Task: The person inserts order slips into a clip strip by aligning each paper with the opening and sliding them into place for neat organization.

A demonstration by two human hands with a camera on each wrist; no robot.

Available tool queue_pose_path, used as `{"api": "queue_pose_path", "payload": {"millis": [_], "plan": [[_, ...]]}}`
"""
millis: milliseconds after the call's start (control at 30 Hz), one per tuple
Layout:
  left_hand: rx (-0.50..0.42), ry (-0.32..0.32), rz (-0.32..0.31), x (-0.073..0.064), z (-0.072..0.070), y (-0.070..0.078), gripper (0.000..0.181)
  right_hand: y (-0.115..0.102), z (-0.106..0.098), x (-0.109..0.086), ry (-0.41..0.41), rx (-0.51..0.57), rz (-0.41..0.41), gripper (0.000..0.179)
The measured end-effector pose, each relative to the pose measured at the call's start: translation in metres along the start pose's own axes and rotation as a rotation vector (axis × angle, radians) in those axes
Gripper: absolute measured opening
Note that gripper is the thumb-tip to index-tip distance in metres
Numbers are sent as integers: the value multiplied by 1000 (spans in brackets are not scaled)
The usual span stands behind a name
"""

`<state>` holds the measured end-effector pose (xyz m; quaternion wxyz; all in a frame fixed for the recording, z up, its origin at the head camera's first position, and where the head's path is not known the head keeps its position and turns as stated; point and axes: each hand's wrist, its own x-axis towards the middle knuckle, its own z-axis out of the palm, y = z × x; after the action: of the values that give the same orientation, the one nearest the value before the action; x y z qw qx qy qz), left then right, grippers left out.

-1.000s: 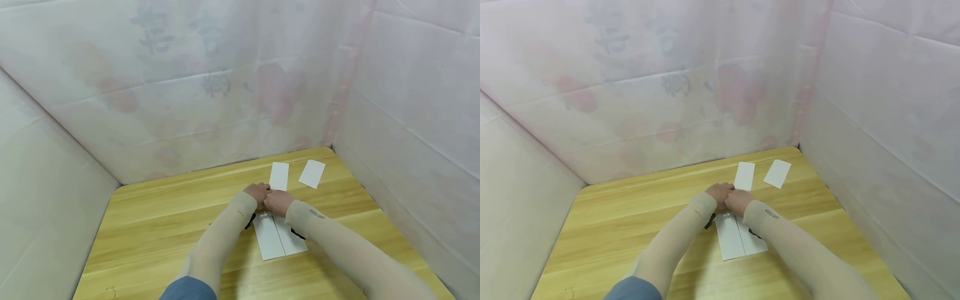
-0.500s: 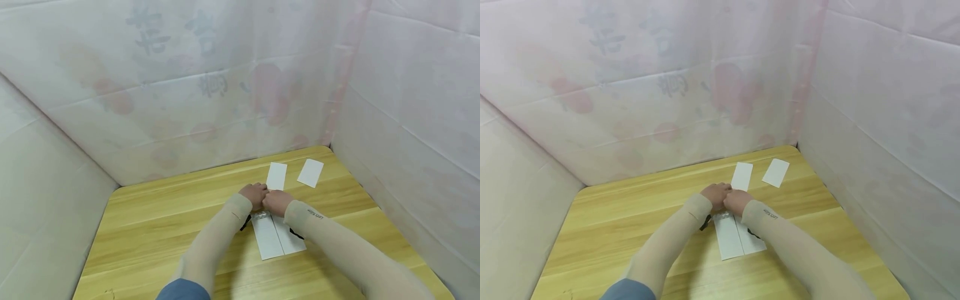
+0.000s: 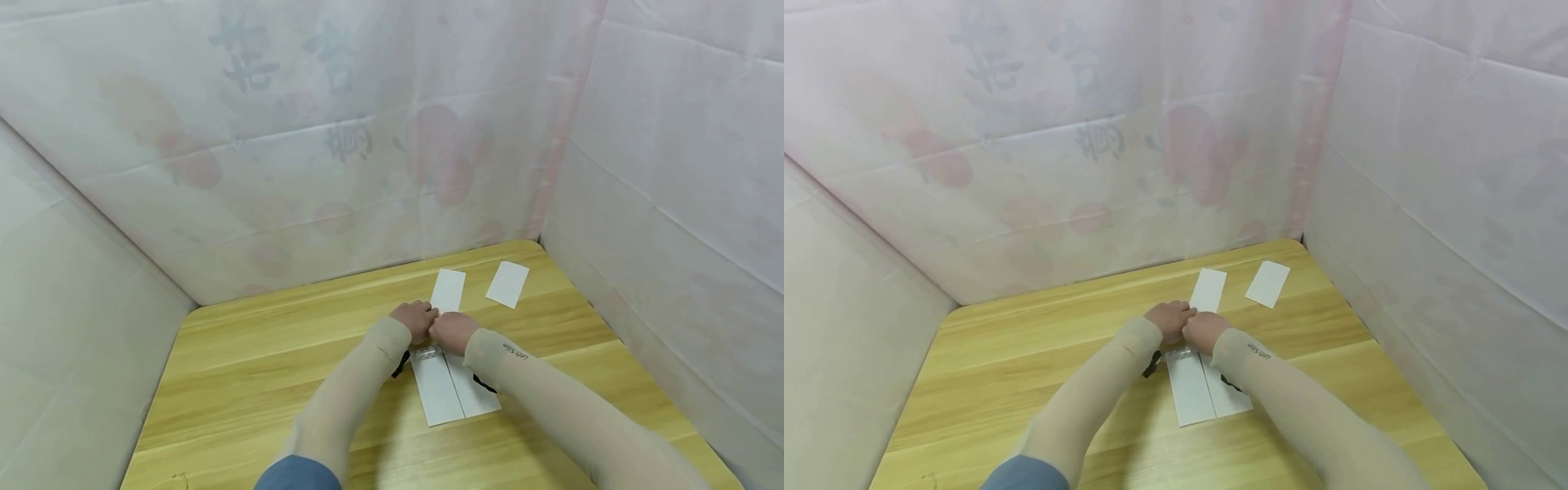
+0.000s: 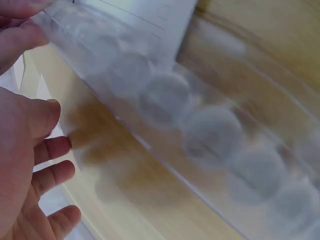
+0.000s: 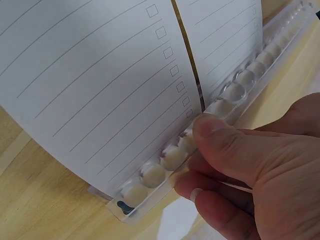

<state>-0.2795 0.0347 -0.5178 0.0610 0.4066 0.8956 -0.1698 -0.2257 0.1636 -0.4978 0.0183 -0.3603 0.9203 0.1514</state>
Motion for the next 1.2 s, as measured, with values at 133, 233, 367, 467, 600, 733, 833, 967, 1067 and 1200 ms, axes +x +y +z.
{"api": "queue_pose_path", "payload": {"millis": [133,233,367,467,600,733,833,967,1067,1200], "plan": [[43,5,-20,-8,7,-11,26,2,2,4,-9,-27,-16,13],[27,-1,-43,-19,9,-20,29,3,2,6,12,7,-24,14],[6,0,-50,-33,22,-34,30,6,2,3,21,64,-12,14],[-10,2,-49,-46,34,-46,31,8,1,-1,5,79,2,13],[-45,10,-65,-64,45,-60,30,12,3,-3,-2,65,9,13],[-82,14,-94,-83,48,-74,29,14,5,-3,4,48,2,11],[-97,9,-115,-99,51,-83,29,14,6,-3,6,63,-4,10],[-133,10,-143,-122,60,-94,29,13,8,-3,8,93,-9,12],[-156,21,-165,-136,70,-101,30,14,10,-3,9,111,-8,15],[-164,40,-190,-148,79,-110,31,19,11,-4,13,122,-9,15]]}}
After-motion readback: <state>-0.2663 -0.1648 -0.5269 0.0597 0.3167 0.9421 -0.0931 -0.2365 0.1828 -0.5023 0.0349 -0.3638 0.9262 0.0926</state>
